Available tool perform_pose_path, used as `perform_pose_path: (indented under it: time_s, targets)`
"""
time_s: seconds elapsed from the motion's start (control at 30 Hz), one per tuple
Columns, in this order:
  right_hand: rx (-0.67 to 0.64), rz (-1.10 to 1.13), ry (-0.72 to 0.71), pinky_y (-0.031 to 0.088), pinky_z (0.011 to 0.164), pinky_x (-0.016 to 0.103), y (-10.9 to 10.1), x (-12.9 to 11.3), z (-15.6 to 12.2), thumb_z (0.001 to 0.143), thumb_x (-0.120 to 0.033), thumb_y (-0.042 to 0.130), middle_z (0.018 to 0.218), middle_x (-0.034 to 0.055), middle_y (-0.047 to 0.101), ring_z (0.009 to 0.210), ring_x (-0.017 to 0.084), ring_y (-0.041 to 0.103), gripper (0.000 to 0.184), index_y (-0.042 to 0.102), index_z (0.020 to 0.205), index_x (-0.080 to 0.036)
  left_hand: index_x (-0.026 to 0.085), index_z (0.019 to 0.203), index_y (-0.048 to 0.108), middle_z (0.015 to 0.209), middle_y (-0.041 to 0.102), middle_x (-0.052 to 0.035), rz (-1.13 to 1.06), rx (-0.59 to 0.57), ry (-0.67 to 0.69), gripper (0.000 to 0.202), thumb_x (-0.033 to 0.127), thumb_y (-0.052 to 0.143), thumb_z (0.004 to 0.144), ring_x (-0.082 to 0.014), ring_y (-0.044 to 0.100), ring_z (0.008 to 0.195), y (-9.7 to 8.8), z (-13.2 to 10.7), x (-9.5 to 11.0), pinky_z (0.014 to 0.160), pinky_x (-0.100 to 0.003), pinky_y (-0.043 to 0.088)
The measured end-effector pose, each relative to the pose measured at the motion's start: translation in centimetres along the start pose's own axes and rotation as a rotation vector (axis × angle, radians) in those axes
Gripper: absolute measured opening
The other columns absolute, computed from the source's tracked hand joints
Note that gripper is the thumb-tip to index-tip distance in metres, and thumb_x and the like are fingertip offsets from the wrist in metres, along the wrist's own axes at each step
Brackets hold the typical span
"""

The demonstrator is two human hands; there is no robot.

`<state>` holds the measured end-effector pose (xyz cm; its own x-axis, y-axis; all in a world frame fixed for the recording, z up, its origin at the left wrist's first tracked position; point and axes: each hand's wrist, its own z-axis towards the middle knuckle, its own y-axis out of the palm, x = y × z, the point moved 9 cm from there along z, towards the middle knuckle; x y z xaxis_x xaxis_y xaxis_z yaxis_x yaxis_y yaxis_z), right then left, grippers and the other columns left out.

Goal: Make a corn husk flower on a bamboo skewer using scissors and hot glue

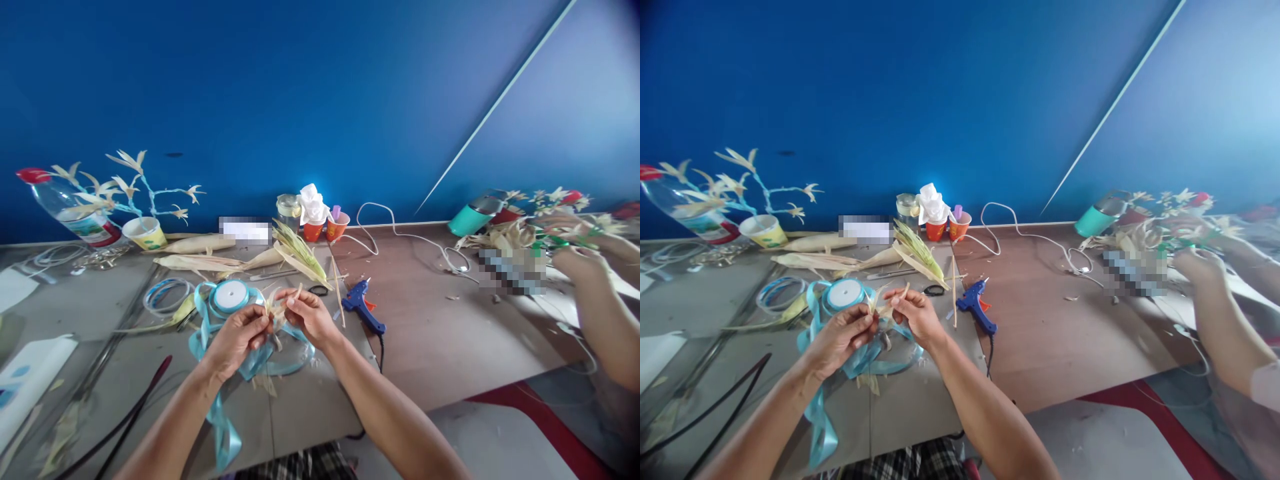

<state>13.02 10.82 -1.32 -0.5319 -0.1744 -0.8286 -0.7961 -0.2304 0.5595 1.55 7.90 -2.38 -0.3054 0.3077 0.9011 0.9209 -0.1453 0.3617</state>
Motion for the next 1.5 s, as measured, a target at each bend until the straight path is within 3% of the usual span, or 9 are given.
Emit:
perform_pose_path:
  time_s: [0.13, 0.23, 0.6, 0.9, 1.5]
  targets:
    - [0.069, -0.139, -0.025, 0.026, 0.046, 0.021, -0.3, -0.1, -0.1, 0.068, -0.042, 0.072, 0.052, -0.0038, 0.052, 0.043, 0.005, 0.039, 0.028, 0.063, 0.065, -0.016, 0.014, 0.072, 0.055, 0.061, 0.061, 0.0015, 0.004, -0.020, -0.015, 0.026, 0.031, 0.075, 0.069, -0.0021, 0.042, 0.039, 0.2, -0.1, 0.0, 0.041, -0.015, 0.027]
    - [0.064, -0.194, -0.021, 0.024, 0.044, 0.021, 0.1, -0.2, -0.3, 0.069, -0.043, 0.070, 0.043, -0.0061, 0.045, 0.040, 0.005, 0.036, 0.031, 0.058, 0.060, -0.016, 0.015, 0.075, 0.054, 0.060, 0.062, 0.0018, -0.013, -0.034, -0.041, 0.027, 0.030, 0.076, 0.069, -0.0033, 0.045, 0.039, 0.4, -0.1, -0.3, 0.041, -0.015, 0.029]
    - [0.085, -0.261, 0.017, 0.022, 0.040, 0.020, 0.3, 0.0, -0.4, 0.069, -0.046, 0.066, 0.045, -0.0048, 0.047, 0.038, 0.004, 0.034, 0.034, 0.057, 0.057, -0.015, 0.015, 0.085, 0.053, 0.060, 0.064, 0.0009, -0.080, -0.068, -0.086, 0.030, 0.026, 0.076, 0.069, -0.0037, 0.047, 0.038, 0.4, -0.2, -0.7, 0.040, -0.014, 0.030]
    - [0.107, -0.233, 0.056, 0.019, 0.039, 0.020, 0.2, 0.7, -0.4, 0.070, -0.043, 0.065, 0.049, -0.0033, 0.053, 0.038, 0.004, 0.033, 0.032, 0.056, 0.057, -0.015, 0.015, 0.081, 0.054, 0.059, 0.065, -0.0006, -0.134, -0.099, -0.149, 0.029, 0.023, 0.078, 0.066, -0.0032, 0.047, 0.036, 0.5, -0.2, -1.4, 0.039, -0.014, 0.030]
    - [0.063, -0.166, 0.098, 0.020, 0.040, 0.021, 0.8, 0.7, -0.7, 0.067, -0.045, 0.068, 0.050, -0.0035, 0.055, 0.037, 0.003, 0.033, 0.033, 0.058, 0.056, -0.015, 0.014, 0.076, 0.058, 0.056, 0.063, 0.0005, -0.100, -0.108, -0.141, 0.025, 0.025, 0.079, 0.066, -0.0019, 0.043, 0.036, 0.3, 0.1, -1.6, 0.040, -0.015, 0.028]
